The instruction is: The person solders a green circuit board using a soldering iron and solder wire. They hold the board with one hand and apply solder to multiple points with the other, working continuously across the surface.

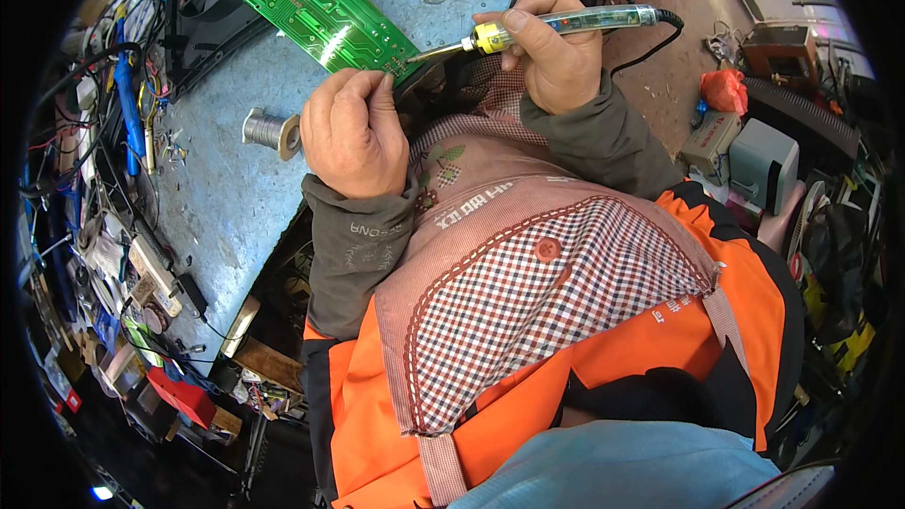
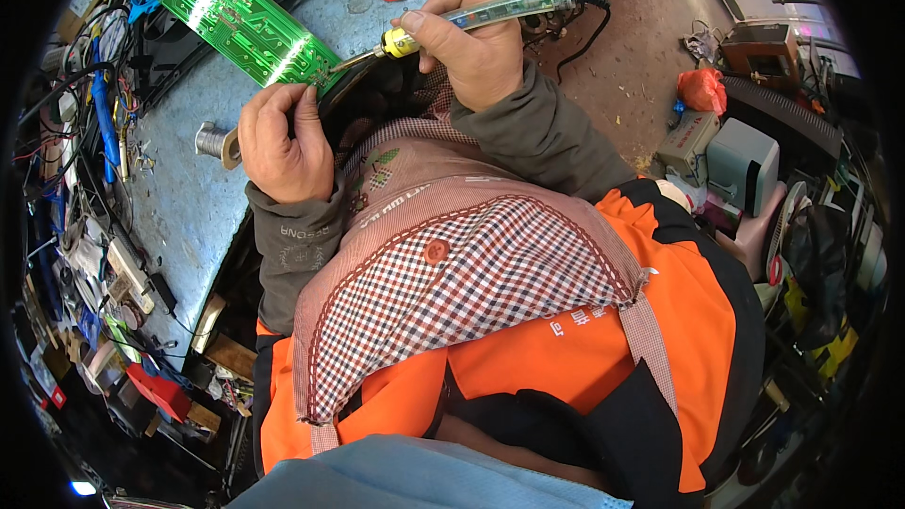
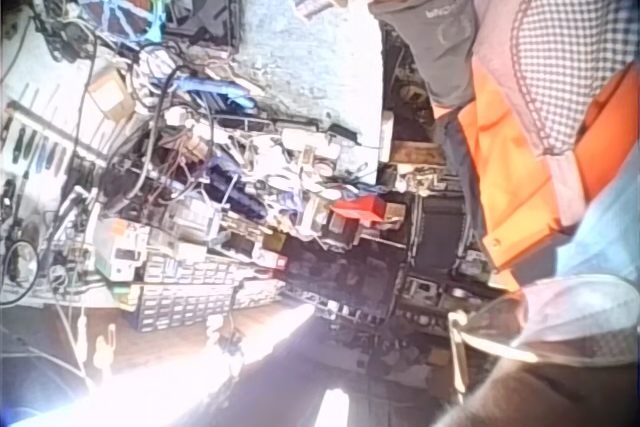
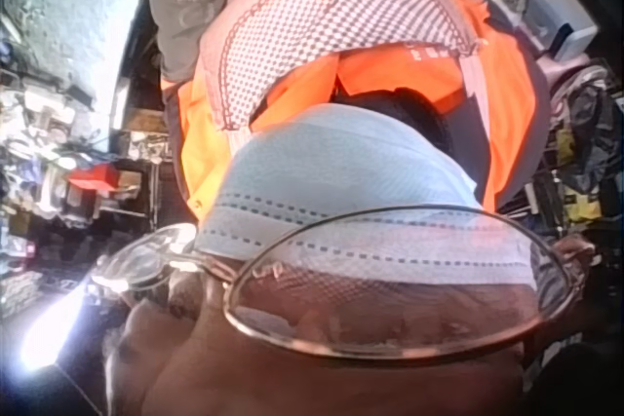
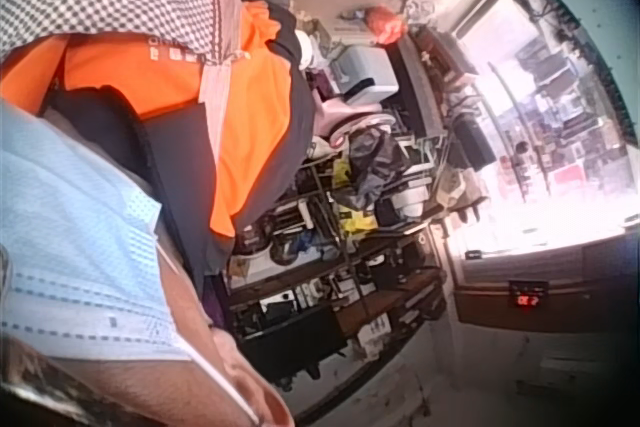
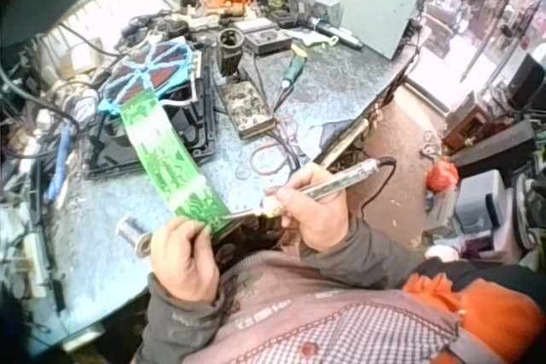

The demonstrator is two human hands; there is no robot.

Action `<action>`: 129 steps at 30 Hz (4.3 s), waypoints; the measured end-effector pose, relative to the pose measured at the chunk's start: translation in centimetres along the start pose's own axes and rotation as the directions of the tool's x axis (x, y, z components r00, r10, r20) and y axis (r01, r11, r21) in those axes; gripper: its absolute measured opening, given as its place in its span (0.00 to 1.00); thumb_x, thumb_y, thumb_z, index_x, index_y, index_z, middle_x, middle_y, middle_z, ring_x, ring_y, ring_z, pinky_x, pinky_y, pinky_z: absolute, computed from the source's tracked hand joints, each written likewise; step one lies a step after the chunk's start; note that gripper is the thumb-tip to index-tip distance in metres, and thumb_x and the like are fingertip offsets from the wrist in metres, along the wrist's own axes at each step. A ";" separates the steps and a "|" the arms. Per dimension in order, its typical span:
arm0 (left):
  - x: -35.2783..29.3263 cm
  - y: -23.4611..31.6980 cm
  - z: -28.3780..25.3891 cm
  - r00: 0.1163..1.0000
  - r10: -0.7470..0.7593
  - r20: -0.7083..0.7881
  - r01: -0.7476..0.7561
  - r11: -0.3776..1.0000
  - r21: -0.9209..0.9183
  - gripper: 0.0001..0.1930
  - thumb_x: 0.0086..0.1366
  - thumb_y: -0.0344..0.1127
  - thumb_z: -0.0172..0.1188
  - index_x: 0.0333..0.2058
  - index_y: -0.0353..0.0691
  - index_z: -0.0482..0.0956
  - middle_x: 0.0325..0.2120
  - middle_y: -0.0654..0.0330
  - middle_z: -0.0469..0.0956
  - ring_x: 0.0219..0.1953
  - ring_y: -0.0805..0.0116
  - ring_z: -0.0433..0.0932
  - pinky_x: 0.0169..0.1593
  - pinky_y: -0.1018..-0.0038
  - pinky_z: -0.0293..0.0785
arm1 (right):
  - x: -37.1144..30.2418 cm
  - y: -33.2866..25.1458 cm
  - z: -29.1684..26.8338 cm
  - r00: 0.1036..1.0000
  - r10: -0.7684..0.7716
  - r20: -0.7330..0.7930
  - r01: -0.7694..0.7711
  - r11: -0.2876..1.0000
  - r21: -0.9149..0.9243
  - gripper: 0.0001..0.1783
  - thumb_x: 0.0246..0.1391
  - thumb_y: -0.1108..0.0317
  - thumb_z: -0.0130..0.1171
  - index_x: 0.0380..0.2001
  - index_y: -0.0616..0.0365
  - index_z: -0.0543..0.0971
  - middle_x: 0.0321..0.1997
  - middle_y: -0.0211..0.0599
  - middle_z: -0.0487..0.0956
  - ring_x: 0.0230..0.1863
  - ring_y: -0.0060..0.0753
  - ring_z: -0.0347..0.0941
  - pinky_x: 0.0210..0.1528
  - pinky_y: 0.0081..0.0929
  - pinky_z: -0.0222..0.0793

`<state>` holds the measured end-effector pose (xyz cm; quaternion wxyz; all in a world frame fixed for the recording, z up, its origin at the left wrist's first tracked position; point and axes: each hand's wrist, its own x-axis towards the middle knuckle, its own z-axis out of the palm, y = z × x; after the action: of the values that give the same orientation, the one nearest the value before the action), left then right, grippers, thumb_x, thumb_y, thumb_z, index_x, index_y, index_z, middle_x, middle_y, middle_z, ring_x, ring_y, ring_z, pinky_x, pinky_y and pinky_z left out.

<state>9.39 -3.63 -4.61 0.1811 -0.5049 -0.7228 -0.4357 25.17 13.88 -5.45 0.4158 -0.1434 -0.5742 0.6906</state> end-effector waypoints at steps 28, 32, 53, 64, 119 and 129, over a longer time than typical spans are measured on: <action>0.1 -0.2 0.1 1.000 0.014 0.010 -0.014 1.000 0.004 0.09 0.60 0.25 0.75 0.38 0.41 0.85 0.38 0.56 0.85 0.38 0.53 0.82 0.43 0.61 0.77 | -0.2 0.1 0.0 1.000 -0.005 0.006 0.006 1.000 -0.024 0.07 0.67 0.70 0.67 0.39 0.62 0.81 0.37 0.40 0.88 0.27 0.16 0.77 0.30 0.17 0.75; 0.1 -0.1 0.0 1.000 0.004 0.007 -0.004 1.000 -0.005 0.09 0.59 0.25 0.75 0.38 0.40 0.85 0.37 0.56 0.85 0.38 0.53 0.82 0.44 0.62 0.77 | -0.1 0.5 -0.2 1.000 -0.030 0.011 0.030 0.999 0.015 0.07 0.67 0.70 0.67 0.39 0.62 0.79 0.42 0.47 0.89 0.27 0.17 0.77 0.30 0.18 0.76; 0.1 -0.1 0.0 0.999 0.024 0.024 -0.025 1.000 0.015 0.09 0.60 0.26 0.75 0.39 0.41 0.86 0.38 0.57 0.84 0.37 0.54 0.82 0.43 0.62 0.77 | -0.3 0.2 -0.2 1.000 -0.009 0.026 0.010 1.000 -0.027 0.09 0.66 0.68 0.69 0.39 0.63 0.82 0.34 0.36 0.86 0.28 0.18 0.78 0.30 0.19 0.75; 0.0 0.2 0.1 1.000 -0.017 -0.001 0.017 1.000 -0.001 0.09 0.60 0.25 0.74 0.38 0.39 0.86 0.38 0.56 0.84 0.40 0.54 0.83 0.45 0.62 0.77 | -0.2 0.5 -0.2 1.000 -0.010 -0.006 0.010 0.999 0.032 0.08 0.67 0.69 0.66 0.38 0.62 0.80 0.41 0.48 0.89 0.27 0.18 0.77 0.30 0.19 0.76; 0.5 0.4 -1.2 0.987 0.128 0.100 -0.130 0.991 0.011 0.10 0.56 0.21 0.72 0.37 0.38 0.84 0.40 0.55 0.85 0.43 0.53 0.81 0.50 0.61 0.76 | 0.2 -0.3 -0.2 0.999 0.027 0.039 -0.021 0.990 -0.143 0.07 0.67 0.70 0.62 0.40 0.65 0.79 0.44 0.58 0.88 0.24 0.19 0.76 0.28 0.18 0.76; 0.4 0.3 -1.2 0.990 0.114 0.089 -0.114 0.993 0.002 0.09 0.56 0.22 0.71 0.36 0.38 0.83 0.40 0.54 0.85 0.43 0.53 0.81 0.50 0.61 0.75 | 0.2 0.1 -0.1 0.999 -0.029 0.017 0.030 0.999 -0.036 0.07 0.67 0.70 0.62 0.40 0.64 0.78 0.43 0.58 0.89 0.23 0.21 0.77 0.27 0.17 0.77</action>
<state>9.26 -4.34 -3.60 0.1751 -0.5635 -0.7018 -0.3991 25.07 14.12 -5.57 0.4184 -0.1368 -0.5922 0.6749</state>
